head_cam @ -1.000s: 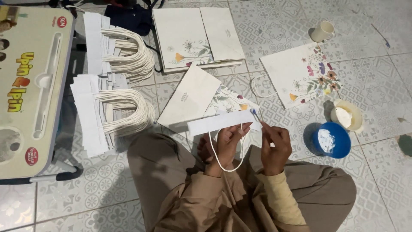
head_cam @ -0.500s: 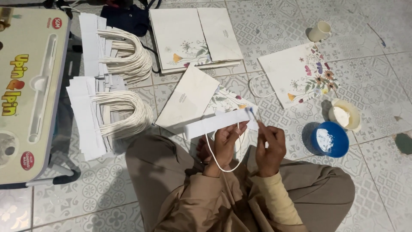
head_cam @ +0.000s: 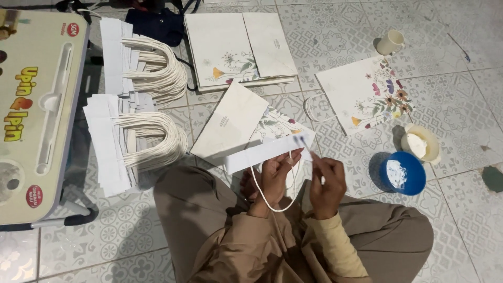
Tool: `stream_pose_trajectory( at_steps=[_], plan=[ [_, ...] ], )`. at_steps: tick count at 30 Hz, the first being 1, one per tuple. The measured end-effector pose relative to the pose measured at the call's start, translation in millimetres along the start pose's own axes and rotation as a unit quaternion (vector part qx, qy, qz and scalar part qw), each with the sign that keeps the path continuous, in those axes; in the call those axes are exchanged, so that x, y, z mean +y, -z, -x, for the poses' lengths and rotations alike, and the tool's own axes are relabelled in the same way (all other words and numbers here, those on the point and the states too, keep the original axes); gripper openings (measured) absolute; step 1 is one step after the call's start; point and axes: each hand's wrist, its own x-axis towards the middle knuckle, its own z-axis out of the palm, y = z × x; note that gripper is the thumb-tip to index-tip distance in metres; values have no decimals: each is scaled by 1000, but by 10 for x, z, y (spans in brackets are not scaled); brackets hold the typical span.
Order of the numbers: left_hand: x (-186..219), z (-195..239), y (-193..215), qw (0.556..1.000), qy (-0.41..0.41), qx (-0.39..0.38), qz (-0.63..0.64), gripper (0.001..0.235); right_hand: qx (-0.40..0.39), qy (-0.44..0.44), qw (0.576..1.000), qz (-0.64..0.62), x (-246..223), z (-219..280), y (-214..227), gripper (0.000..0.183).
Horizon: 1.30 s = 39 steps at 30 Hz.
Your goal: The person sits on the floor and assembles paper gift bags by applying glue to a white paper strip and attaching it to the inside of a floral-patterned bag to secure the handles. They repeat this process for multiple bags, stacking the finished items.
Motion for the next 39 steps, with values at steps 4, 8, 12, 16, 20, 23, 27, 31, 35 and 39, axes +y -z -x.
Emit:
stream_pose_trajectory(
  at_steps=[4, 8, 12, 16, 20, 23, 27, 31, 35, 39],
  plan=[
    [38, 2, -76, 1000, 3, -5, 15, 26, 6, -4, 1000, -6, 16, 60, -27, 38],
    [-9, 10, 22, 999, 12, -3, -35, 27, -43, 0, 998, -36, -324, 58, -144, 37],
    [-15, 12, 52, 999, 7, -3, -36, 28, -52, 9, 997, -48, -391, -6, -124, 36],
    [-5, 3, -15, 1000, -4, -13, -7, 27, 12, 12, 1000, -12, -39, -22, -27, 34],
    [31, 28, -57, 1000, 4, -14, -9, 27, -8, 31, 999, 4, -195, 25, -107, 34],
    [59, 5, -32, 999, 9, -9, -35, 28, -29, 44, 999, -9, -361, 19, -179, 32],
    [-96, -3, 69, 1000, -2, -6, 0, 28, 16, 48, 999, -4, -37, 17, -61, 35],
    [-17, -15, -11, 999, 0, -10, 37, 30, 27, 55, 997, 46, 92, 23, 12, 40],
    [-76, 20, 23, 1000, 17, 0, 5, 28, -12, 71, 997, 10, -82, 126, -78, 39],
    [-100, 16, 76, 1000, 13, -2, -10, 26, -22, 45, 999, -14, -209, 92, -83, 34]
  ],
)
